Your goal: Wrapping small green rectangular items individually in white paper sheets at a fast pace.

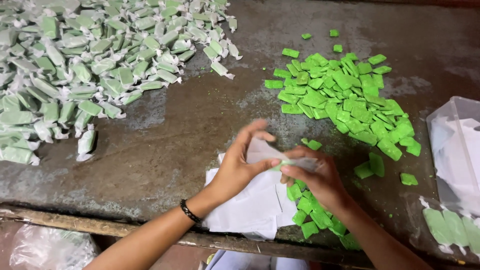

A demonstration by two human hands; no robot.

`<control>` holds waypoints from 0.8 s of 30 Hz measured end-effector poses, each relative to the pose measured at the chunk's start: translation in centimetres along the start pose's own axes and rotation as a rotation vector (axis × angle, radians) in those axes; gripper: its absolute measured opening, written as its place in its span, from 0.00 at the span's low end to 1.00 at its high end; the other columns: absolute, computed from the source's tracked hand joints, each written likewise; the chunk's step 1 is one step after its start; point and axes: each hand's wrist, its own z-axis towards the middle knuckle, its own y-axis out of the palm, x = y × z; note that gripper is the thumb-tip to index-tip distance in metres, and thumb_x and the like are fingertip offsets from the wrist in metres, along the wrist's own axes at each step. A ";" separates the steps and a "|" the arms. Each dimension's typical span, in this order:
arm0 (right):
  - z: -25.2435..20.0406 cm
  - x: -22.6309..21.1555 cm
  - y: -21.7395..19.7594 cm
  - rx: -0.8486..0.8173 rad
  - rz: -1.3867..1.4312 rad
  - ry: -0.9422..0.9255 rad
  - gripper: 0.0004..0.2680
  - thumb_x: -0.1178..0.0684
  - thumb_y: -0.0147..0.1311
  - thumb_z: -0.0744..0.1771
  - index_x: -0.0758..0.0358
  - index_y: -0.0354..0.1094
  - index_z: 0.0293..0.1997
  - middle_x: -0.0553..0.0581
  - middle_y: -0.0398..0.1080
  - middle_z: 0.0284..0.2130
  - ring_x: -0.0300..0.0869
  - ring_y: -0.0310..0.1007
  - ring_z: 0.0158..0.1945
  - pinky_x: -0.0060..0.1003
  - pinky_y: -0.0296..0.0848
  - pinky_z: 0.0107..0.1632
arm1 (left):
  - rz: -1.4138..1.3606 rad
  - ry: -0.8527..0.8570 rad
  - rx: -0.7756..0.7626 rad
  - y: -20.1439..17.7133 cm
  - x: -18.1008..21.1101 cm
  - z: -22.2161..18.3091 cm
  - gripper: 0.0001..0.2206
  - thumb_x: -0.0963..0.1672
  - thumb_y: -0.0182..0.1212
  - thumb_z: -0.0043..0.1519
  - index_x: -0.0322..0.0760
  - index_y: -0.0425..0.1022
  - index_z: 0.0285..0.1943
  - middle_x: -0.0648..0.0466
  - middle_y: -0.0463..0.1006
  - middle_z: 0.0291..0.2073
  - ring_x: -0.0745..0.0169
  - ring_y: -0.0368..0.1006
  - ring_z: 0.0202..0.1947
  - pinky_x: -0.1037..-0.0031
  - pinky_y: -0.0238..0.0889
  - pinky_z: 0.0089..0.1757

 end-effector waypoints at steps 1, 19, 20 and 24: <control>0.0 0.0 0.0 -0.003 -0.001 0.000 0.12 0.53 0.59 0.60 0.74 0.70 0.40 0.69 0.72 0.21 0.49 0.75 0.21 0.39 0.78 0.24 | 0.000 0.001 0.003 -0.1 -0.3 -0.1 0.30 0.38 0.69 0.50 0.26 0.61 0.62 0.45 0.74 0.45 0.53 0.64 0.53 0.60 0.48 0.59; -0.2 -0.9 -0.4 0.287 0.187 0.087 0.10 0.56 0.51 0.65 0.78 0.68 0.43 0.70 0.73 0.28 0.46 0.75 0.22 0.39 0.78 0.28 | 0.382 0.282 -0.014 -0.6 0.7 -0.7 0.13 0.43 0.67 0.54 0.39 0.79 0.47 0.52 0.76 0.28 0.56 0.73 0.27 0.72 0.66 0.33; -0.2 -0.5 -0.3 0.314 0.226 0.112 0.10 0.56 0.52 0.65 0.77 0.68 0.42 0.68 0.72 0.28 0.45 0.75 0.22 0.38 0.78 0.28 | 0.459 0.343 -0.034 -0.3 0.7 -0.9 0.10 0.42 0.64 0.56 0.38 0.79 0.46 0.51 0.76 0.29 0.54 0.74 0.28 0.73 0.67 0.33; 0.0 2.0 -1.6 0.385 0.379 0.228 0.04 0.58 0.55 0.64 0.68 0.66 0.37 0.56 0.66 0.24 0.40 0.72 0.21 0.31 0.77 0.26 | 0.699 0.517 -0.080 -0.6 0.1 -1.0 0.07 0.43 0.60 0.60 0.35 0.79 0.39 0.50 0.74 0.27 0.53 0.73 0.29 0.72 0.68 0.31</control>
